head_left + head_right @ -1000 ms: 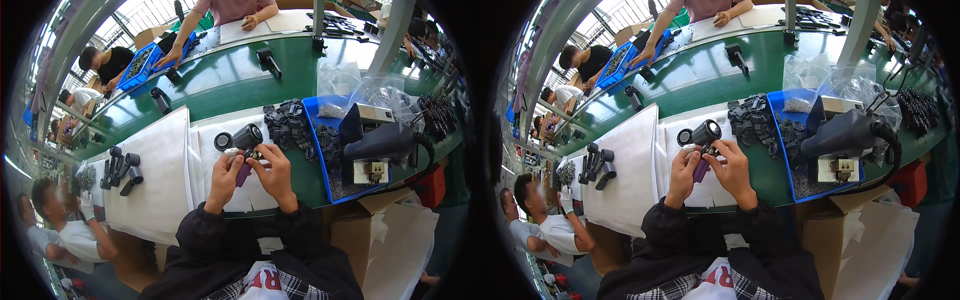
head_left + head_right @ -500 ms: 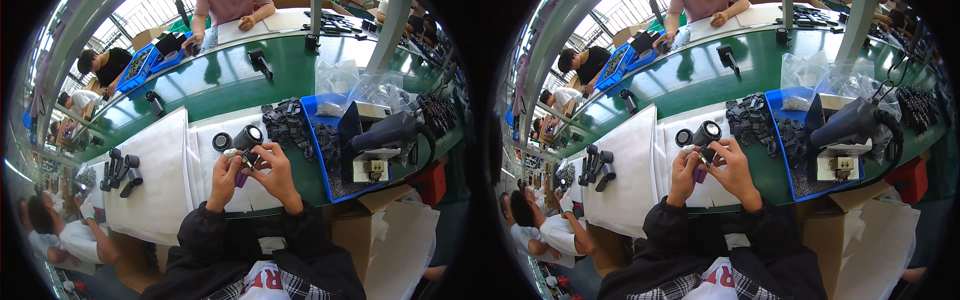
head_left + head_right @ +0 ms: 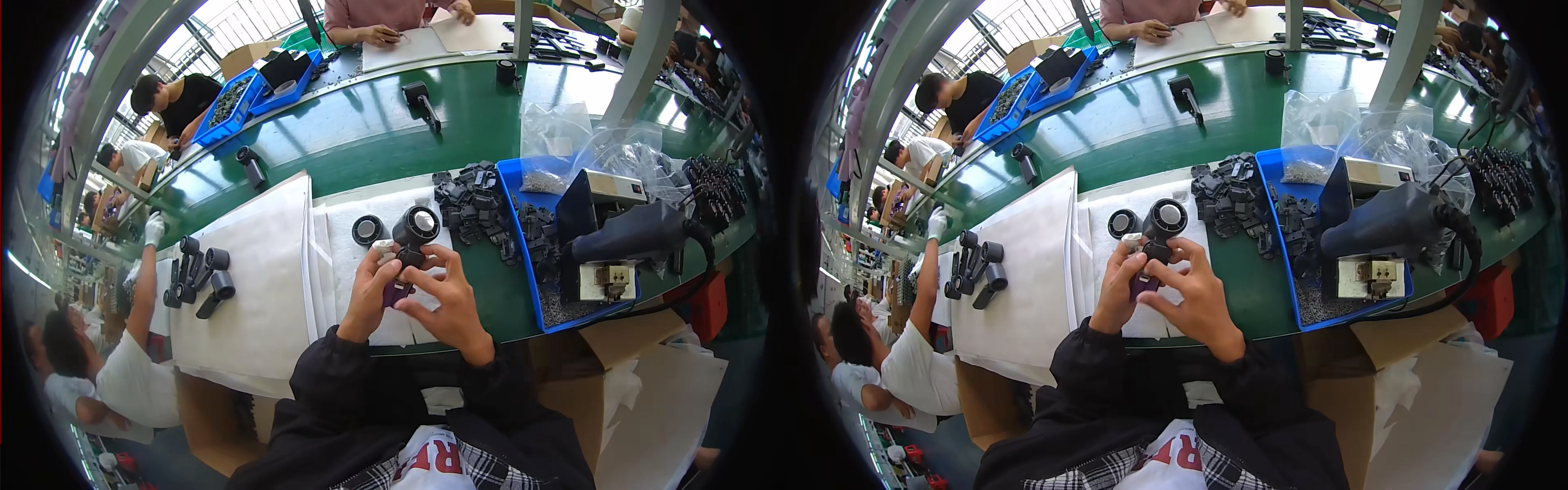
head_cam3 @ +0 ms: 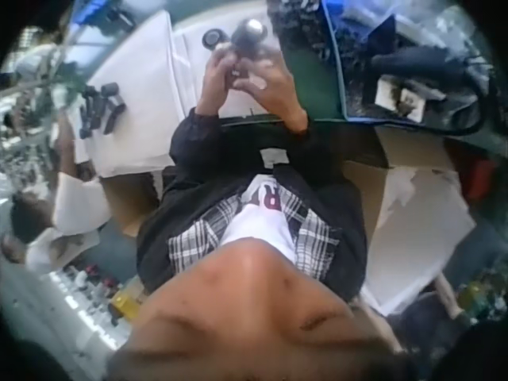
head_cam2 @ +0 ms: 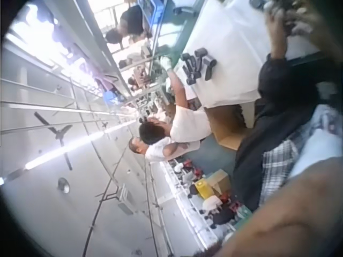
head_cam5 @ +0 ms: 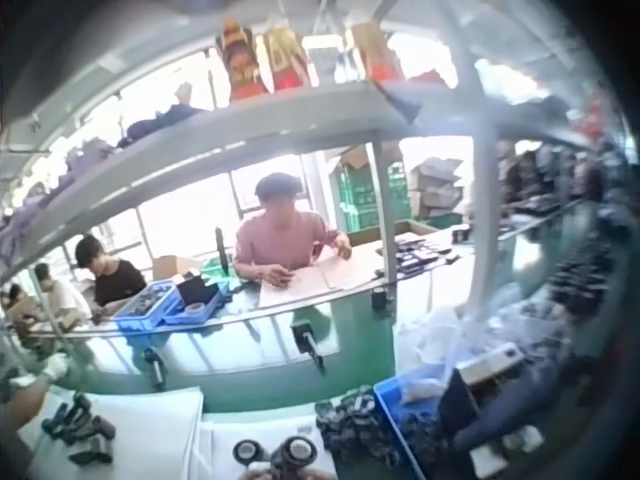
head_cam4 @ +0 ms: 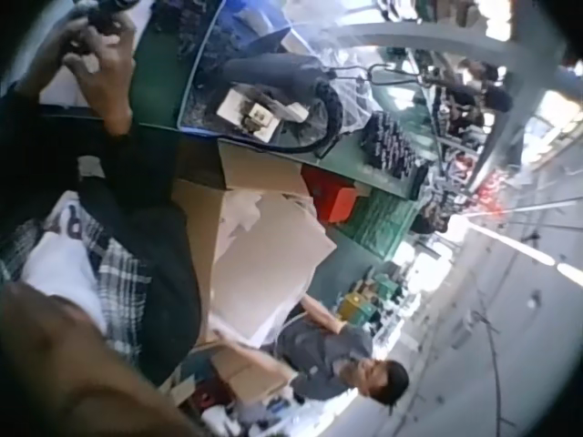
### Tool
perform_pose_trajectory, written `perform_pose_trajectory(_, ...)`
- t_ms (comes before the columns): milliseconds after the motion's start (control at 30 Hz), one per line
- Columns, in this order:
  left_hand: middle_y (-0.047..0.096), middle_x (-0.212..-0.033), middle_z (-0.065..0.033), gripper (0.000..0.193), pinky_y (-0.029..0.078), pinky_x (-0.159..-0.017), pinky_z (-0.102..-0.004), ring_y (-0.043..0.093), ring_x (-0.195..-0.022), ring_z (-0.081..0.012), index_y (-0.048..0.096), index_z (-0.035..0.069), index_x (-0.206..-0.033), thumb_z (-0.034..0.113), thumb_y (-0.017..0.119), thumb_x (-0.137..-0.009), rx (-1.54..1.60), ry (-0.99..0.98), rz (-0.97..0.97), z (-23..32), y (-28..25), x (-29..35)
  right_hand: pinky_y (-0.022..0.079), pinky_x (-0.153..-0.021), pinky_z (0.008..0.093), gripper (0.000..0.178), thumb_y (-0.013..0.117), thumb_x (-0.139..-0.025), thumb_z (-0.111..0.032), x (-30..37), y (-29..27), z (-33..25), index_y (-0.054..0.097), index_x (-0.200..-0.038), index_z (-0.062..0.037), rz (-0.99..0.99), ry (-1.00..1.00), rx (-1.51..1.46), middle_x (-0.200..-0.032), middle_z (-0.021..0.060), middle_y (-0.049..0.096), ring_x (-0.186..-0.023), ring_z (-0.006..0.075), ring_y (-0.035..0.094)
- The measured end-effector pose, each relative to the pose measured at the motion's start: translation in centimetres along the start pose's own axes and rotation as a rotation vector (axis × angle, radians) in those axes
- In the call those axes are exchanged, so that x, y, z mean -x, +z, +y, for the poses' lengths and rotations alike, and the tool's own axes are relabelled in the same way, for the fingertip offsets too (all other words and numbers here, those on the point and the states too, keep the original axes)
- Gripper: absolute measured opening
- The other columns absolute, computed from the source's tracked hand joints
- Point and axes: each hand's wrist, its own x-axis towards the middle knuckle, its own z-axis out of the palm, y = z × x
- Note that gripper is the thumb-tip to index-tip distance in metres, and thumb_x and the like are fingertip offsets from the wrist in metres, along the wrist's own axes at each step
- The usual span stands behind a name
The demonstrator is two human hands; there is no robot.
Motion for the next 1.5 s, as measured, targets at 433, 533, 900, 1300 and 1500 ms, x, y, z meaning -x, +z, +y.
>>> perform_pose_trajectory(433, 0.056, -0.119, -0.0127, 0.032, 0.052, -0.079, -0.0271, 0.061, -0.094, -0.0157, 0.044, 0.0, -0.13, 0.008, 0.044, -0.098, -0.117, 0.099, 0.0, -0.6, 1.0, 1.2, 0.052, -0.065, 0.0345, 0.024, 0.072, -0.081, -0.004, -0.1, 1.4, 1.2, 0.066, -0.104, -0.0016, 0.235, 0.173, -0.181, -0.099, 0.0123, 0.06, -0.075, 0.0275, 0.065)
perform_pose_trajectory(533, 0.058, -0.115, -0.0125, 0.031, 0.053, -0.077, -0.0276, 0.063, -0.091, -0.0166, 0.044, 0.001, -0.128, 0.009, 0.043, -0.098, -0.128, 0.141, -0.013, -0.2, 0.9, 0.6, 0.053, -0.064, 0.0335, 0.023, 0.071, -0.082, -0.003, -0.3, 1.0, 1.4, 0.066, -0.104, 0.0004, 0.218, 0.079, -0.146, -0.097, 0.0135, 0.063, -0.074, 0.0273, 0.066)
perform_pose_trajectory(900, 0.053, -0.131, -0.0206, 0.034, 0.051, -0.084, -0.0333, 0.064, -0.098, -0.0238, 0.039, 0.007, -0.132, 0.011, 0.04, -0.098, 0.1, 0.178, -0.063, 1.3, 0.2, 0.3, 0.044, -0.078, 0.0368, 0.037, 0.073, -0.079, -0.014, 1.5, 0.7, 3.5, 0.062, -0.113, -0.0034, -0.03, 0.145, 0.48, -0.105, 0.0093, 0.06, -0.093, 0.0261, 0.056)
perform_pose_trajectory(1300, 0.055, -0.112, -0.0046, 0.027, 0.05, -0.073, -0.0219, 0.055, -0.088, -0.0074, 0.044, 0.005, -0.129, 0.013, 0.041, -0.103, -0.11, 0.317, 0.142, -0.2, 2.3, 1.2, 0.054, -0.075, 0.0299, 0.045, 0.068, -0.086, -0.009, 1.5, 5.8, -0.7, 0.052, -0.126, 0.0029, 0.206, 0.372, -0.536, -0.12, 0.0146, 0.05, -0.1, 0.0236, 0.06)
perform_pose_trajectory(1500, 0.054, -0.119, -0.0062, 0.025, 0.054, -0.08, -0.0278, 0.057, -0.101, -0.0118, 0.045, 0.008, -0.127, 0.014, 0.043, -0.103, 0.03, 0.19, 0.064, 0.0, 1.4, 1.3, 0.057, -0.075, 0.0296, 0.041, 0.064, -0.087, -0.001, 0.9, 4.9, 0.1, 0.051, -0.126, 0.0013, 0.102, 0.26, -0.44, -0.12, 0.0123, 0.051, -0.105, 0.0215, 0.06)
